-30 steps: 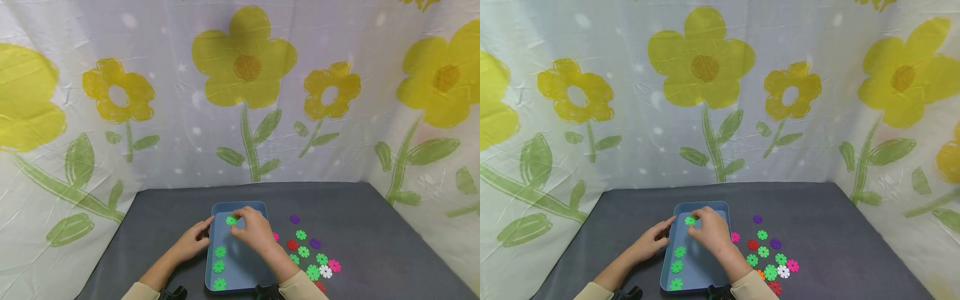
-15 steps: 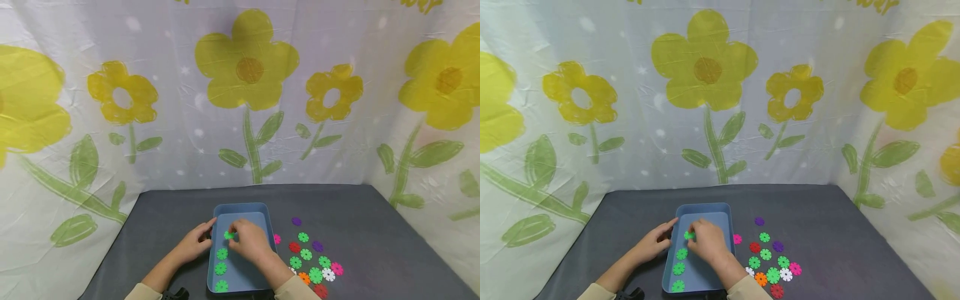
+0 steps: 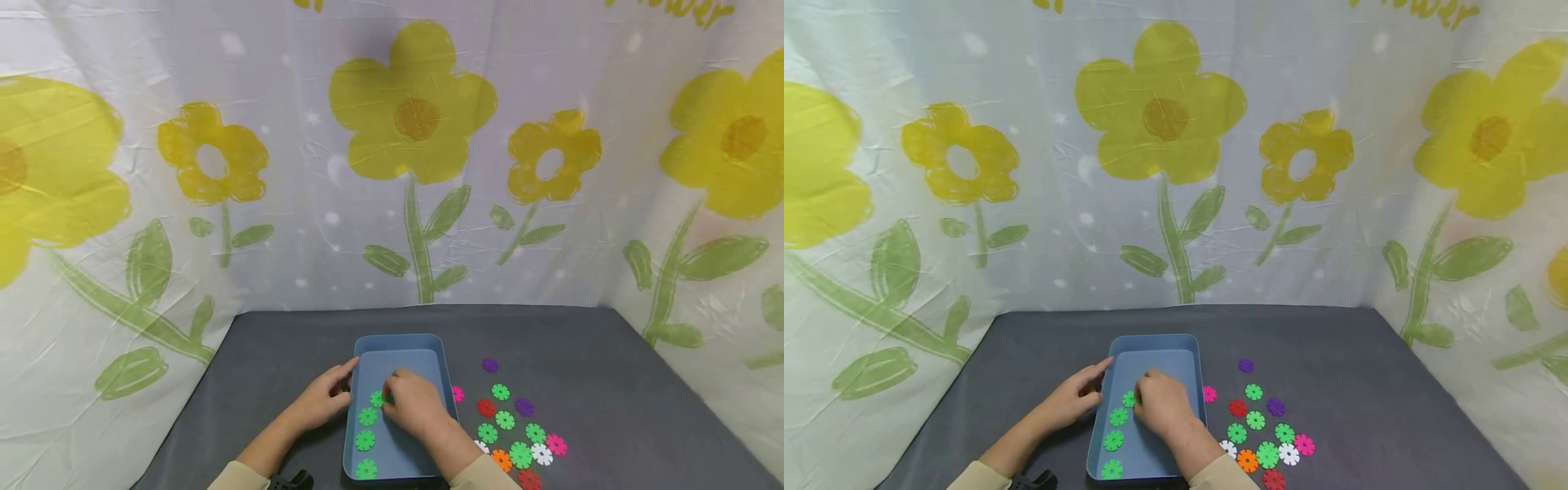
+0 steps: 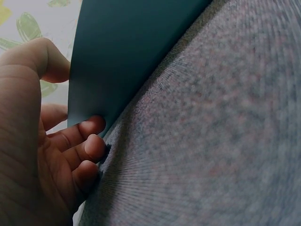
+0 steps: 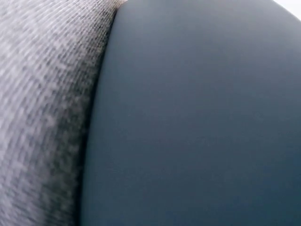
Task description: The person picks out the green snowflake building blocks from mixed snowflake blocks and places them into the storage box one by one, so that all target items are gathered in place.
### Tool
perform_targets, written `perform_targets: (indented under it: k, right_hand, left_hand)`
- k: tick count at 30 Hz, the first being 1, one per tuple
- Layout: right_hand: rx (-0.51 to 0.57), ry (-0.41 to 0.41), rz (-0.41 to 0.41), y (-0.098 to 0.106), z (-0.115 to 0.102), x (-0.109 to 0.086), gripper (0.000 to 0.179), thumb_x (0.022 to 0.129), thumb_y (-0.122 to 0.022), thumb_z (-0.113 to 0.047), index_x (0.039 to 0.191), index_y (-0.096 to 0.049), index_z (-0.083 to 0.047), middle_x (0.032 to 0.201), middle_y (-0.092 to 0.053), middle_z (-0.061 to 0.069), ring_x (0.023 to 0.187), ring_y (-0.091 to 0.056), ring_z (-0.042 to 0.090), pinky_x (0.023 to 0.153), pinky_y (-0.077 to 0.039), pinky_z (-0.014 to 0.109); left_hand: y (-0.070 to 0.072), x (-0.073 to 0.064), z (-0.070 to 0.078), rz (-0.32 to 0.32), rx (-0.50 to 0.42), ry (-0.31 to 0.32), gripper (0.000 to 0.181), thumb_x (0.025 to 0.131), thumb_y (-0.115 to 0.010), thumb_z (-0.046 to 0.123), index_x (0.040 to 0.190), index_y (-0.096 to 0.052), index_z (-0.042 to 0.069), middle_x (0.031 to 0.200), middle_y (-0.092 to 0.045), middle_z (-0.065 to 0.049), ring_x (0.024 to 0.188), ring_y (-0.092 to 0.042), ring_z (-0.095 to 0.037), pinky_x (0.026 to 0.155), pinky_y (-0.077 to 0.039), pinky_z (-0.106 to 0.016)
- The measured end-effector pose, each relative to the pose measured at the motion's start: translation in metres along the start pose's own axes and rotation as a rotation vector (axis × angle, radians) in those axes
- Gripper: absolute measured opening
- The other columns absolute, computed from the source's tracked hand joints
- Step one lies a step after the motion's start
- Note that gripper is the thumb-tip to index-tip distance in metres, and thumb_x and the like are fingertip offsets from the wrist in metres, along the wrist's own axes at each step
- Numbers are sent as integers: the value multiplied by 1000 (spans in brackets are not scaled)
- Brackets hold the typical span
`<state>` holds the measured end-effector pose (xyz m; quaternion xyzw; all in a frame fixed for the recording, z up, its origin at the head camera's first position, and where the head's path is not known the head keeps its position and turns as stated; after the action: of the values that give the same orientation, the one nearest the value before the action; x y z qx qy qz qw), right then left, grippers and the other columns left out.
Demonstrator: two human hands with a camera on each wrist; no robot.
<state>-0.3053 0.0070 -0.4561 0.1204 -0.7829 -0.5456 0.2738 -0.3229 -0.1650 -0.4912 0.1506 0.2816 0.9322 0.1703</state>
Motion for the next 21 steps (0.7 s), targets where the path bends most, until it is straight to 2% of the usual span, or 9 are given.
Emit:
perform_targets:
  k: [3, 10, 16, 21]
  right_hand:
    - [-8, 17, 10, 1, 0, -2, 6, 83, -83, -19, 89, -81, -17, 95, -61, -2, 80, -60, 13, 68, -52, 32]
    - [65, 48, -56, 3, -3, -2, 21, 89, -78, -18, 109, -83, -20, 105, -60, 0, 84, -57, 11, 69, -51, 29]
    - [132, 21, 12, 28, 4, -1, 23, 91, -76, -18, 113, -80, -16, 111, -62, 3, 83, -62, 14, 67, -51, 30]
    - [187, 2, 75, 52, 11, -3, 21, 92, -75, -18, 113, -79, -16, 110, -64, 3, 92, -66, 23, 71, -54, 36]
  left_hand:
    - [-1, 1, -2, -1, -31, 17, 71, 89, -59, 3, 157, -39, 0, 109, -52, -10, 72, -46, -12, 65, -40, -27]
    - [0, 1, -2, 3, -58, 14, 72, 88, -59, 2, 157, -39, 0, 108, -52, -8, 71, -45, -12, 64, -40, -27]
    - [0, 2, -2, -1, -7, 8, 71, 88, -59, 3, 156, -40, 0, 104, -51, -7, 72, -46, -12, 65, -41, -28]
    - [0, 1, -1, 6, 12, 12, 71, 87, -58, 4, 156, -40, -1, 102, -50, -7, 71, -46, -12, 66, -41, -28]
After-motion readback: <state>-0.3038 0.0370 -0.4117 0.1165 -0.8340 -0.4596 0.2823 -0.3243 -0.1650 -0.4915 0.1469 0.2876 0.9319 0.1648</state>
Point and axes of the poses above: each hand's wrist, its own x-axis towards the middle knuckle, its own y-axis out of the back of the hand, z = x × y, the point moved 7 cm from there along x, towards the middle knuckle
